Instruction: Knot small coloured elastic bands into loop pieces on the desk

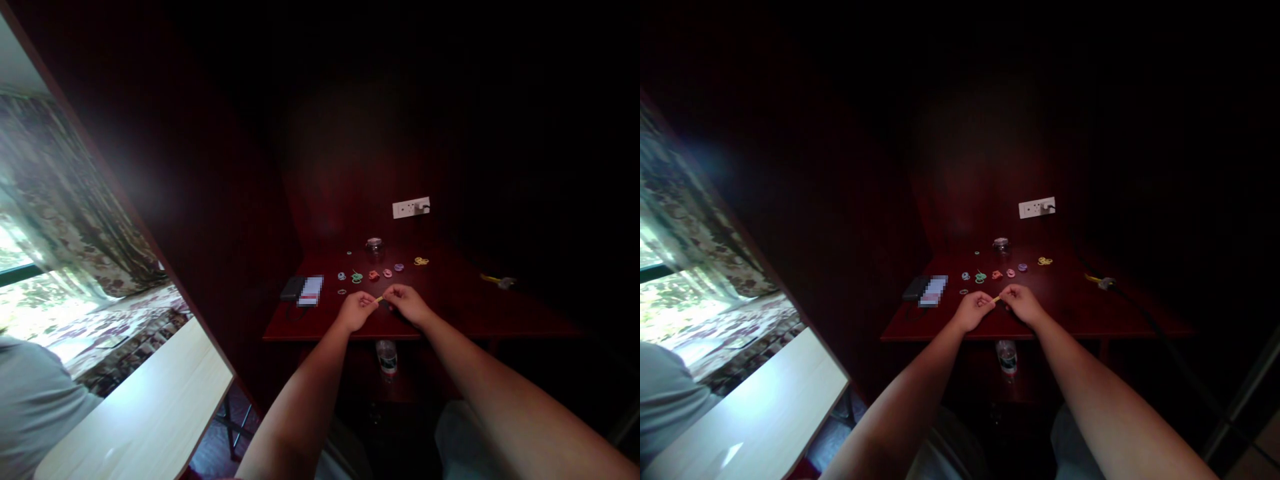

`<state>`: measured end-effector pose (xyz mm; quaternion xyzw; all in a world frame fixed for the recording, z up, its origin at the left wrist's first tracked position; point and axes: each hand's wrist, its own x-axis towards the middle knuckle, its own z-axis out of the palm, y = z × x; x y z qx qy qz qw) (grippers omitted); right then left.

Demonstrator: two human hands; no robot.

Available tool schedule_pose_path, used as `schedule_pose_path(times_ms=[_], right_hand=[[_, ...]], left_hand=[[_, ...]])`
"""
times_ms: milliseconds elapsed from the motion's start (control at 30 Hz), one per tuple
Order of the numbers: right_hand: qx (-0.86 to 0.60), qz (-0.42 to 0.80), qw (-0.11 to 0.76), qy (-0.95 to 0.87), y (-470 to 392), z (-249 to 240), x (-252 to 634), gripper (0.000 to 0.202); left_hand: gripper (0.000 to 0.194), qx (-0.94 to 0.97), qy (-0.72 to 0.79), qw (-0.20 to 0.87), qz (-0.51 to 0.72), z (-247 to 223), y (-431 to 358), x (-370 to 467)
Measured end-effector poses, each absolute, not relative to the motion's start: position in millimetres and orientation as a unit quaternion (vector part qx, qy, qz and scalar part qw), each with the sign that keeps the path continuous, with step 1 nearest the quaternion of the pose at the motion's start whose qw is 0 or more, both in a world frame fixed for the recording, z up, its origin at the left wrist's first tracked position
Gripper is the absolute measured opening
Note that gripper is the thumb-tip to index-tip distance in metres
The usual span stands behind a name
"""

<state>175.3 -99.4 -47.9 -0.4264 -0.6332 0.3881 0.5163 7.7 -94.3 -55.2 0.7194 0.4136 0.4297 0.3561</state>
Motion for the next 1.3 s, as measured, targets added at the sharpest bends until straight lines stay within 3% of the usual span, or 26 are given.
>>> schedule_pose_path(times_ms=[633,1300], right_hand=[[-0.435,0.416,0.575,-0.554,-99,-48,176,0.025],[-0.436,0.409,0.428,-0.678,-109,-46,182,0.025]], left_hand=[[0.02,0.693,0.424,0.369,0.451,-52,-96,8],[0.019,0.682,0.462,0.379,0.422,-47,-108,10]])
